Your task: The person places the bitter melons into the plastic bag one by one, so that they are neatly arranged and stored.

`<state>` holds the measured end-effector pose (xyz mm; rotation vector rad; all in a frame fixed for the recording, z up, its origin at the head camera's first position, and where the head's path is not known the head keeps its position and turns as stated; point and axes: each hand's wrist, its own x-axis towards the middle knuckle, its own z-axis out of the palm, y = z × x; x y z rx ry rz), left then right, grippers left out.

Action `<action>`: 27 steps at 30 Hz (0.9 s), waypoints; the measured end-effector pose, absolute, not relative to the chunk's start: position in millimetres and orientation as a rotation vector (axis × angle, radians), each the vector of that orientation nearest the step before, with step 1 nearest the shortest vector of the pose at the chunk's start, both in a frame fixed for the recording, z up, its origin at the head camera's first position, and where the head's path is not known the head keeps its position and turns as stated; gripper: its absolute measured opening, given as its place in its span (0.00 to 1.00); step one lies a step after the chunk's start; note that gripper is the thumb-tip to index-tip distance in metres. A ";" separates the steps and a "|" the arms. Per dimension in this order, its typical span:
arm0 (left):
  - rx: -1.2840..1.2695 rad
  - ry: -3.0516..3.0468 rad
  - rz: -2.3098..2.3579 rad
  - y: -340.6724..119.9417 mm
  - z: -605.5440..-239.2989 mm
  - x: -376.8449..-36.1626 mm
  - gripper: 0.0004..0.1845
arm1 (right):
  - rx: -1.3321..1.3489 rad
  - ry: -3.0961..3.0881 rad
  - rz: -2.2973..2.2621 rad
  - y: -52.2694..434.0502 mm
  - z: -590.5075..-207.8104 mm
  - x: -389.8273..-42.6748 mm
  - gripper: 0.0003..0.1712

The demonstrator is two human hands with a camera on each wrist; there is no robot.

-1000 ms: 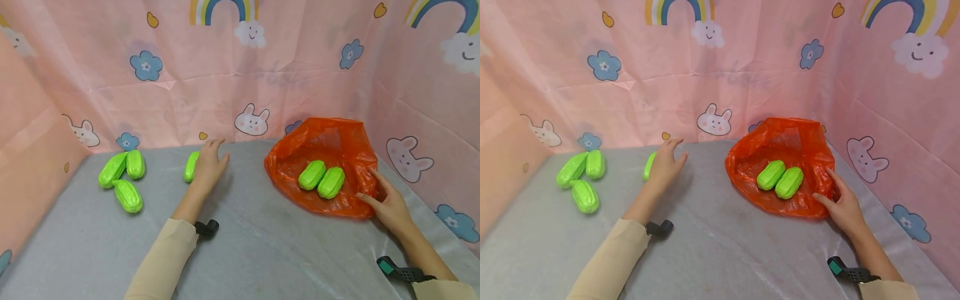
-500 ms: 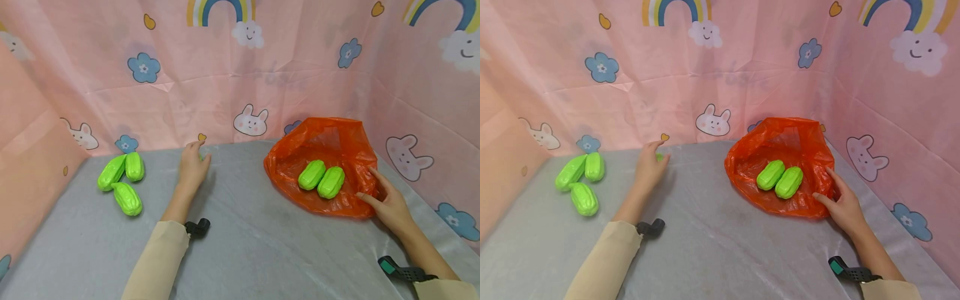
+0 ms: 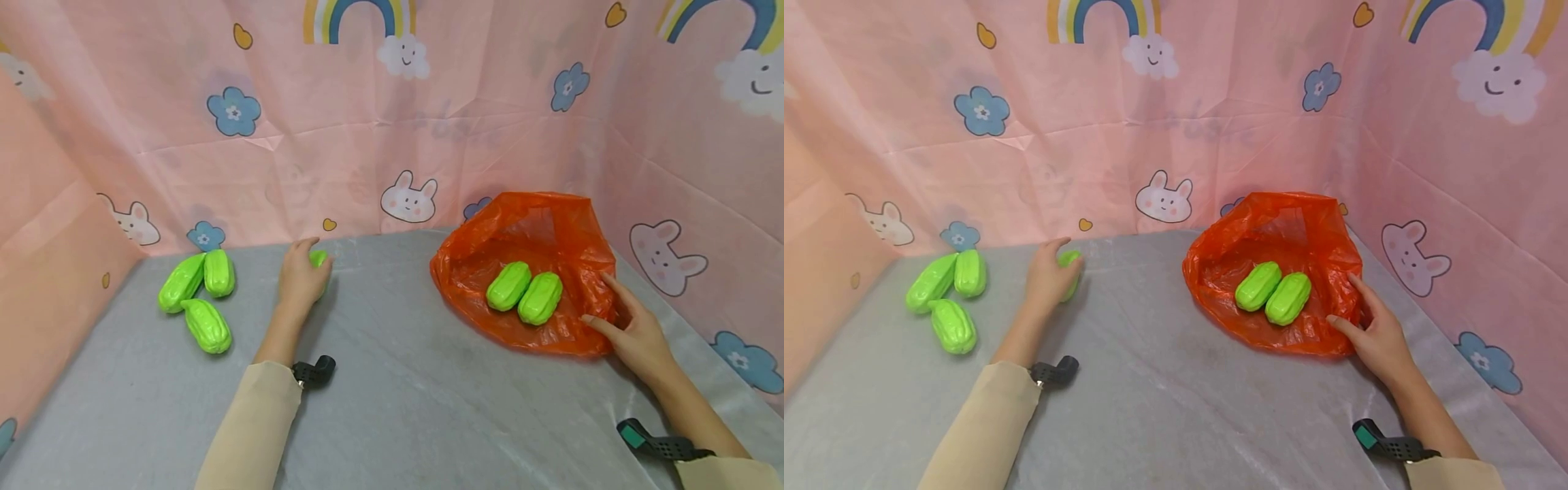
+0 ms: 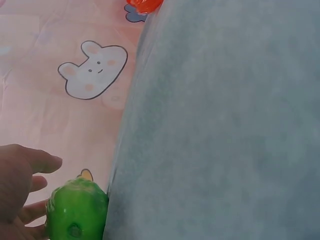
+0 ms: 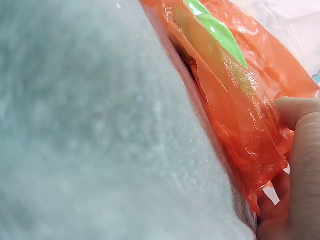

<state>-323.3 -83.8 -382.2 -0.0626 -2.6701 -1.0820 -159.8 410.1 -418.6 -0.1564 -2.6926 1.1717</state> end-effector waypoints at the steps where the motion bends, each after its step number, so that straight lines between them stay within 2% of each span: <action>1: -0.067 -2.673 -1.081 -84.8 -382.6 -322.8 0.29 | -0.158 -2.694 1.175 410.0 -418.6 -159.8 0.48; 27: -0.055 -2.668 -1.189 -88.6 -388.9 -322.3 0.27 | -0.169 -2.691 1.193 407.6 -417.7 -159.8 0.49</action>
